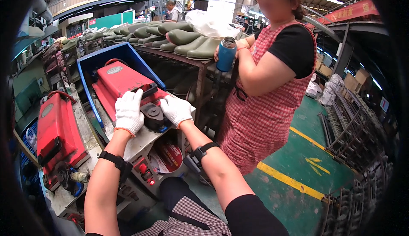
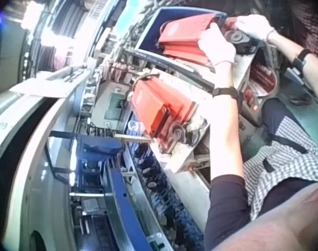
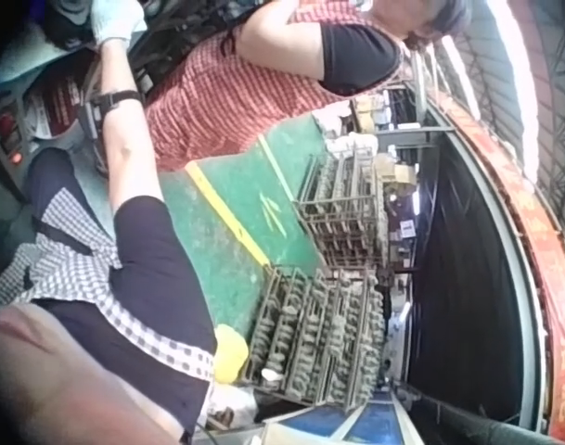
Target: Operating two hydraulic press machines to bond soles to shoe uppers, removing completed shoes from a conveyor belt and placing them into the presses.
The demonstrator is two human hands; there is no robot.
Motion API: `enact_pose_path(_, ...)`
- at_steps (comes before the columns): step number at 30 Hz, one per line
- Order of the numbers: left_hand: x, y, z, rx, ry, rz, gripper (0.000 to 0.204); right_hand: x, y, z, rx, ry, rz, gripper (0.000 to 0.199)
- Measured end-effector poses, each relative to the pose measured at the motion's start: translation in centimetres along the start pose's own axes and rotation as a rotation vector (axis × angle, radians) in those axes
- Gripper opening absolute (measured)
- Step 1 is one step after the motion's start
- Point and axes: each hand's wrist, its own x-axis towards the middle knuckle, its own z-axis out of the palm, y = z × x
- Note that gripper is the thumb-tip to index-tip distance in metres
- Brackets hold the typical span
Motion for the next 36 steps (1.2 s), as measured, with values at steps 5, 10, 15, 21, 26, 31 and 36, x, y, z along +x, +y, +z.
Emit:
enact_pose_path(5,0.3,1.3,-0.6,-0.066,-0.014,-0.045,0.060,-0.6,0.0,-1.5,0.075,-0.034,0.089,0.042)
enact_pose_path(10,0.1,1.3,0.5,-0.042,0.060,-0.017,0.059,-0.7,0.9,-0.5,-0.009,0.086,0.034,0.037)
enact_pose_path(15,0.2,0.9,0.2,-0.026,0.014,-0.083,0.057,-0.2,0.6,0.0,-0.032,0.065,-0.082,0.039)
enact_pose_path(21,1.7,0.1,-2.7,-0.197,-0.179,-0.137,0.080,0.7,0.7,-2.0,0.370,-0.168,0.164,0.053)
enact_pose_path(26,2.7,-0.3,-5.7,-0.478,-0.273,-0.254,0.127,0.1,6.8,-6.1,0.800,-0.132,0.106,0.103)
enact_pose_path(31,2.6,-2.2,-6.5,-0.367,-0.284,-0.194,0.135,-1.8,10.6,-9.3,0.728,-0.157,0.101,0.117)
enact_pose_path(36,3.0,-2.1,-6.2,-0.333,-0.319,-0.168,0.137,-2.8,10.4,-10.7,0.767,-0.169,0.119,0.120)
